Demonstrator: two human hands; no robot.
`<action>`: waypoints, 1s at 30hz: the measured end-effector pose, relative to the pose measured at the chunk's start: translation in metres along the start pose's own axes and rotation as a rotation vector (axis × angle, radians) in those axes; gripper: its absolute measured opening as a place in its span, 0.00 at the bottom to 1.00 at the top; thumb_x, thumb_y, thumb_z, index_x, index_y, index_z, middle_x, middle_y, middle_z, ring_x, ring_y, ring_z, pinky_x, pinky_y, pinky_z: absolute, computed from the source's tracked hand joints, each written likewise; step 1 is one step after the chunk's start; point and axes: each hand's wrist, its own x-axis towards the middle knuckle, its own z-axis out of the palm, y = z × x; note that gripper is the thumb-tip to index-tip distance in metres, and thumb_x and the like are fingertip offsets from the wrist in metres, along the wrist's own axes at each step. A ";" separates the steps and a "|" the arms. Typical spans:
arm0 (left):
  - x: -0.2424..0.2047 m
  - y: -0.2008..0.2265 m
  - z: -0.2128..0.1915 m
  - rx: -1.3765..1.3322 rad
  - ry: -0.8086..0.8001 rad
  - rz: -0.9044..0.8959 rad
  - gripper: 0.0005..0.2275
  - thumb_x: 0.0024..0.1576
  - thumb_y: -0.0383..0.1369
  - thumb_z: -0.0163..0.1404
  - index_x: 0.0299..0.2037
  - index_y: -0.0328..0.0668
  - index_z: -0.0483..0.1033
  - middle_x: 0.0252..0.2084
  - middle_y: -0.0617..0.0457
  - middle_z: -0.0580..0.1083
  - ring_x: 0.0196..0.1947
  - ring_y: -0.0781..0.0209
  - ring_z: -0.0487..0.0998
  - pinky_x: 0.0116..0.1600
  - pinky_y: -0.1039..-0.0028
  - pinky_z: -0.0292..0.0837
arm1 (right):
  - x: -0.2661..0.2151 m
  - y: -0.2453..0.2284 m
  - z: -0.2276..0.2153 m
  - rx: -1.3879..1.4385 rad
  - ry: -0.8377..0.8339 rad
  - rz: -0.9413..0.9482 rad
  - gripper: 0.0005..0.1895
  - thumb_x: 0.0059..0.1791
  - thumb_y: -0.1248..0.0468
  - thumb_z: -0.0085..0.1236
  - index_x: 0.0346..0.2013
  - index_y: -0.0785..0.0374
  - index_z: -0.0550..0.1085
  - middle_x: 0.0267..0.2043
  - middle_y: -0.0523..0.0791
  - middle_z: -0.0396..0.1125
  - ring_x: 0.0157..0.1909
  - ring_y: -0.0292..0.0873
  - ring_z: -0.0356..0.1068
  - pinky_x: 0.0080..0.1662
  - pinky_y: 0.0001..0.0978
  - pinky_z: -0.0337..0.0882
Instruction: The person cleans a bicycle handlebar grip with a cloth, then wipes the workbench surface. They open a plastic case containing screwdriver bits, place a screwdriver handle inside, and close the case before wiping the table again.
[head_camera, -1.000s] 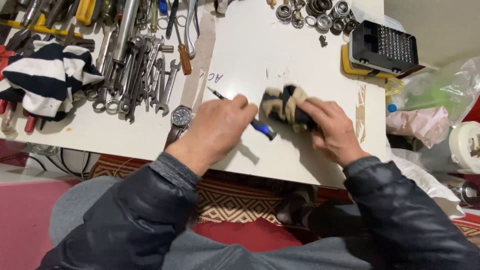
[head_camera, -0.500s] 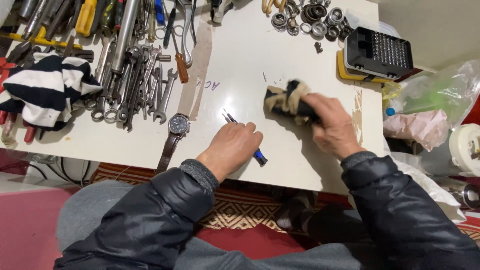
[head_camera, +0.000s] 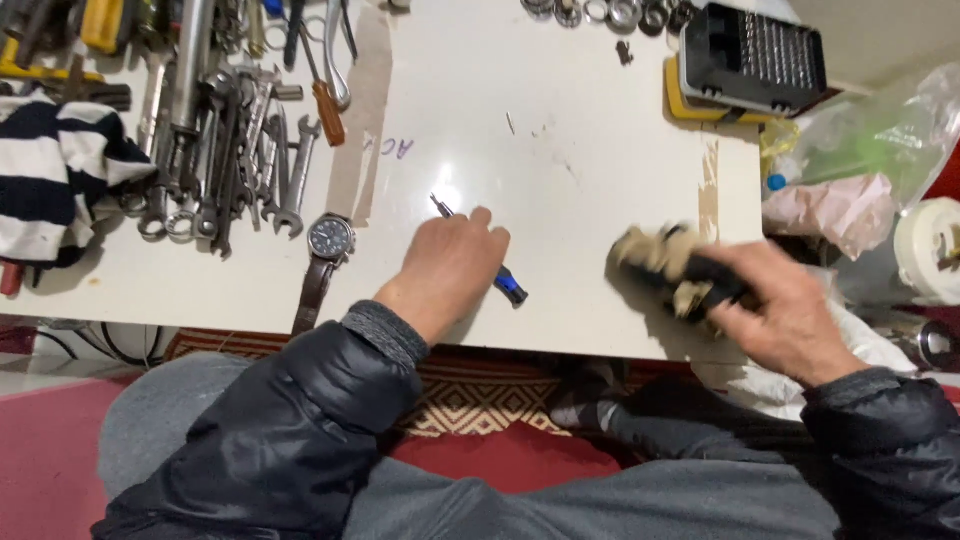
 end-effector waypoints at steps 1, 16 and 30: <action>0.000 -0.001 -0.004 0.000 -0.005 0.000 0.02 0.52 0.26 0.54 0.30 0.37 0.75 0.31 0.47 0.72 0.20 0.56 0.73 0.29 0.69 0.72 | -0.003 0.010 0.013 0.003 -0.003 0.002 0.26 0.44 0.64 0.59 0.59 0.57 0.73 0.43 0.47 0.69 0.37 0.42 0.68 0.39 0.34 0.72; -0.012 -0.033 -0.060 -0.116 0.171 -0.104 0.07 0.49 0.21 0.56 0.35 0.38 0.75 0.31 0.47 0.72 0.26 0.47 0.75 0.36 0.60 0.73 | 0.029 -0.034 0.025 -0.087 0.104 -0.588 0.39 0.32 0.79 0.49 0.59 0.61 0.73 0.61 0.55 0.65 0.51 0.54 0.69 0.50 0.39 0.72; -0.020 -0.012 -0.039 -0.220 0.010 -0.071 0.16 0.50 0.23 0.52 0.47 0.50 0.80 0.37 0.50 0.75 0.26 0.53 0.78 0.37 0.62 0.77 | 0.005 -0.006 0.037 0.003 -0.109 -0.538 0.25 0.41 0.58 0.50 0.54 0.47 0.76 0.55 0.45 0.70 0.47 0.42 0.69 0.45 0.35 0.74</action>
